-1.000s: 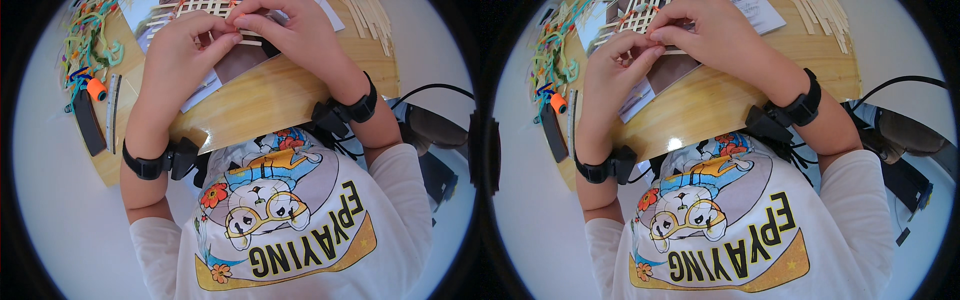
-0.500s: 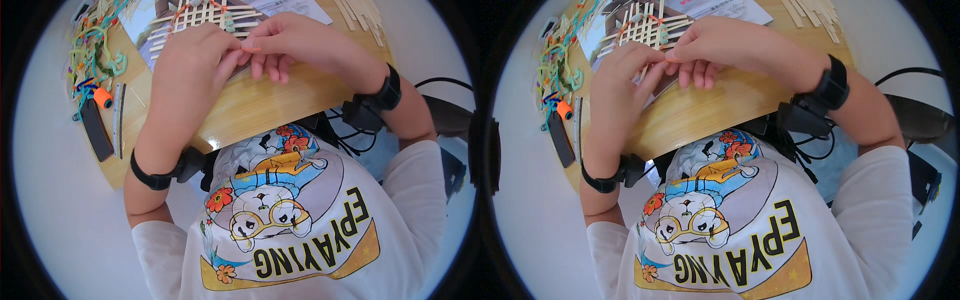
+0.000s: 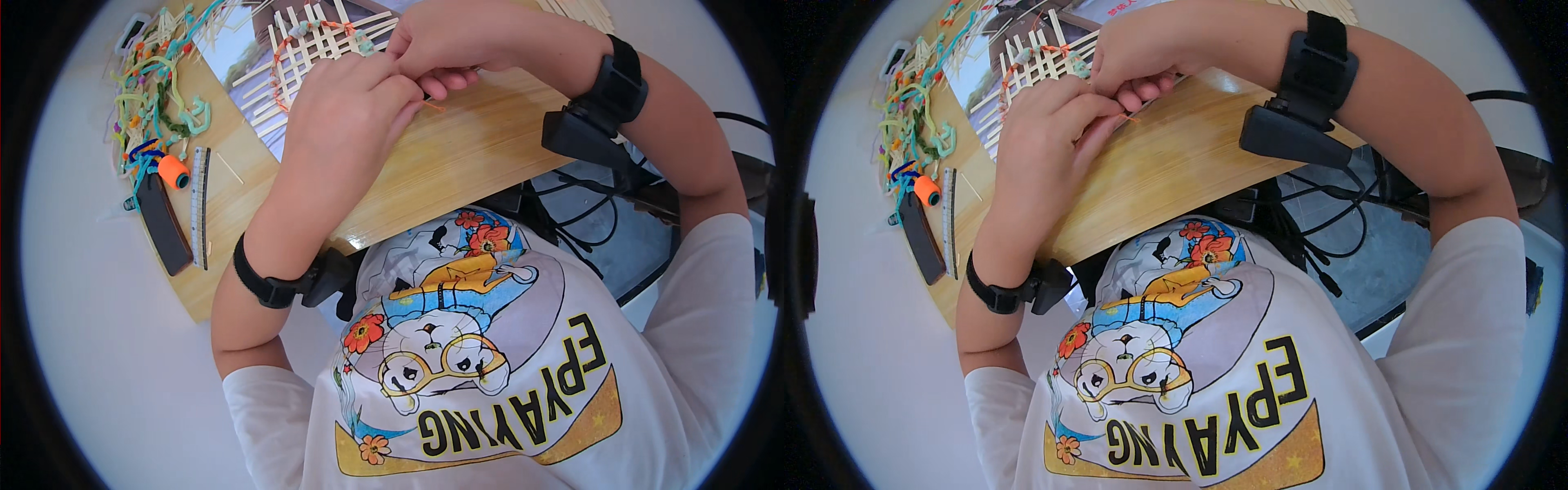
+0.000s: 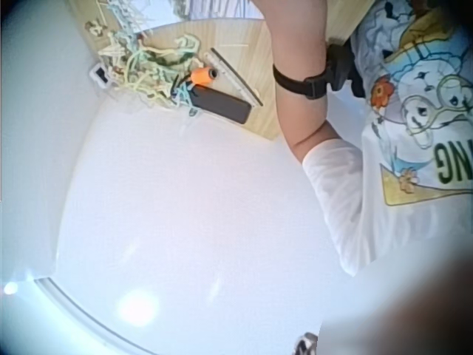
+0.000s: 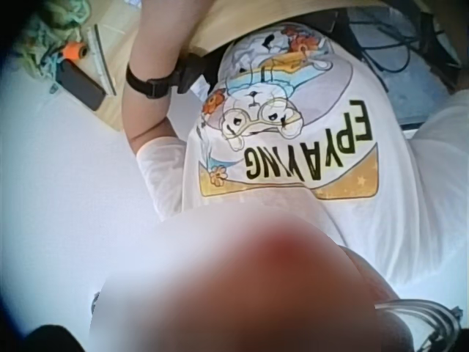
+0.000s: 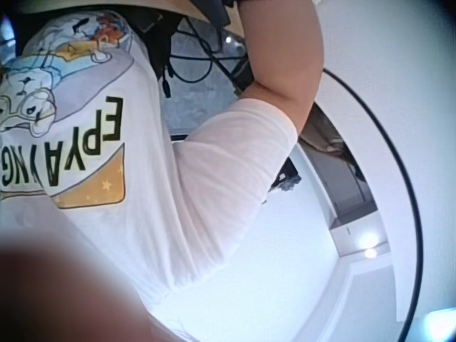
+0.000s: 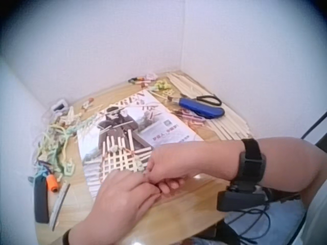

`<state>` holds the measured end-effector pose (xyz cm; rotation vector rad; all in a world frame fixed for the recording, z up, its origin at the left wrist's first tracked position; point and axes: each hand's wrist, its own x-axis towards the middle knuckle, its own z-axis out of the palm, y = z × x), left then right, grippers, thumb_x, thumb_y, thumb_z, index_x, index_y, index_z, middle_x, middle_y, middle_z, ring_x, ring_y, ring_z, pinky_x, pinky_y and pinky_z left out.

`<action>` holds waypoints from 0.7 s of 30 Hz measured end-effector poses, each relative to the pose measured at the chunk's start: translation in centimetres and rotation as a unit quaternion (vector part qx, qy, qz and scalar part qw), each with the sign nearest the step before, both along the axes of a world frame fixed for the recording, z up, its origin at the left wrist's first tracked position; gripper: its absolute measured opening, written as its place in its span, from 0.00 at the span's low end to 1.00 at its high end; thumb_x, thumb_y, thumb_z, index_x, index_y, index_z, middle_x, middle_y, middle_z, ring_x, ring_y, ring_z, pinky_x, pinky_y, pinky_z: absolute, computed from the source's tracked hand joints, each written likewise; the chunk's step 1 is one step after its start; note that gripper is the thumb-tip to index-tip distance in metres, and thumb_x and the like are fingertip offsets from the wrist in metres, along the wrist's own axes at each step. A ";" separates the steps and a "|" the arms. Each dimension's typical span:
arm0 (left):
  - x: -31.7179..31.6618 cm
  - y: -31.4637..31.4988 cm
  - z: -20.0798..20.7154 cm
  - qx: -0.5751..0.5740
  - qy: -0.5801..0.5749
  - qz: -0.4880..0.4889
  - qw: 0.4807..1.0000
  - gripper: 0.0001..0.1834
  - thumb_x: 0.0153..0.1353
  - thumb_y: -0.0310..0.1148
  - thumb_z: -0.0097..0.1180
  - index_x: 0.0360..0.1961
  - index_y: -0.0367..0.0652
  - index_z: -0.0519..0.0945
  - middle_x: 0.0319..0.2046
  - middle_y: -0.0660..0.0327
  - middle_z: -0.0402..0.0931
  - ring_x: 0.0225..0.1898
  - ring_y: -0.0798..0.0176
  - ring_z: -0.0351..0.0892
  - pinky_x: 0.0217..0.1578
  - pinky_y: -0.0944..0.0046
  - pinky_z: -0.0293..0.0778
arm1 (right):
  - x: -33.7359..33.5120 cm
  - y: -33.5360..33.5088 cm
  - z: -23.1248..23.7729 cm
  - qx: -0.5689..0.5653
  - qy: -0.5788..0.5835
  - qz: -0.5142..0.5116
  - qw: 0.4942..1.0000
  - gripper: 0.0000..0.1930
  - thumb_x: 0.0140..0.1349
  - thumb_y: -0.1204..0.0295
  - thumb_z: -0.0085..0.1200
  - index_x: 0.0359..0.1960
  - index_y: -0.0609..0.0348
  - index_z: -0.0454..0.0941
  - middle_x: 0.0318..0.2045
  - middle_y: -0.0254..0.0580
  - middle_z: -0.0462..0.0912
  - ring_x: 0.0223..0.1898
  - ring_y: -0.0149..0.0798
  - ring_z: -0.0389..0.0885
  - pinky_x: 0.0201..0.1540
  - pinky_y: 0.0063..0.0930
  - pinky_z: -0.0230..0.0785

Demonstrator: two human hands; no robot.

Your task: Weaving a small circular craft using bamboo strips and colorful string.

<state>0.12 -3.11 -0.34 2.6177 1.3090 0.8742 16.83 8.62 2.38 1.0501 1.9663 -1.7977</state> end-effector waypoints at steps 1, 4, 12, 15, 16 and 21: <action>0.0 0.1 0.0 0.002 -0.007 0.004 1.000 0.08 0.52 0.29 0.71 0.33 0.43 0.85 0.34 0.61 0.80 0.38 0.52 0.79 0.43 0.55 0.72 | -0.1 0.0 -0.1 0.000 -0.001 0.000 1.000 0.13 0.63 0.69 0.53 0.22 0.56 0.84 0.17 0.33 0.81 0.17 0.28 0.75 0.21 0.22 0.65; -0.4 0.2 -0.5 -0.028 -0.014 -0.013 0.999 0.07 0.55 0.29 0.69 0.33 0.41 0.85 0.33 0.61 0.80 0.36 0.55 0.79 0.39 0.57 0.72 | -0.7 0.0 -0.4 0.037 -0.052 0.024 0.998 0.11 0.62 0.70 0.53 0.23 0.54 0.84 0.17 0.31 0.81 0.16 0.25 0.72 0.20 0.23 0.63; -1.6 0.6 0.2 -0.160 -0.153 0.129 0.967 0.06 0.57 0.32 0.67 0.32 0.42 0.86 0.28 0.58 0.77 0.34 0.51 0.79 0.37 0.55 0.74 | 0.9 -2.4 -2.6 0.246 0.046 -0.042 0.967 0.11 0.65 0.61 0.60 0.37 0.56 0.84 0.25 0.35 0.84 0.20 0.29 0.81 0.25 0.27 0.71; -2.0 1.1 -1.1 -0.113 -0.099 0.134 0.979 0.06 0.58 0.32 0.66 0.32 0.41 0.86 0.29 0.58 0.78 0.35 0.51 0.79 0.37 0.55 0.74 | 1.4 -3.9 -2.3 0.291 0.084 -0.087 0.949 0.11 0.64 0.62 0.60 0.38 0.55 0.84 0.24 0.35 0.84 0.22 0.34 0.83 0.28 0.31 0.73; -2.0 1.2 -1.5 -0.075 -0.080 0.115 0.987 0.06 0.58 0.32 0.66 0.32 0.41 0.86 0.29 0.58 0.78 0.35 0.51 0.79 0.37 0.55 0.74 | 1.5 -3.9 -2.8 0.290 0.084 -0.087 0.949 0.11 0.64 0.62 0.60 0.38 0.55 0.84 0.24 0.35 0.84 0.22 0.34 0.83 0.28 0.31 0.73; -1.7 1.9 -1.4 -0.017 -0.038 0.086 0.995 0.06 0.60 0.31 0.65 0.35 0.39 0.85 0.31 0.57 0.78 0.36 0.52 0.79 0.38 0.57 0.75 | 2.0 -4.8 -4.2 0.434 0.131 -0.107 0.885 0.08 0.63 0.65 0.60 0.39 0.53 0.84 0.28 0.40 0.86 0.32 0.44 0.85 0.34 0.37 0.75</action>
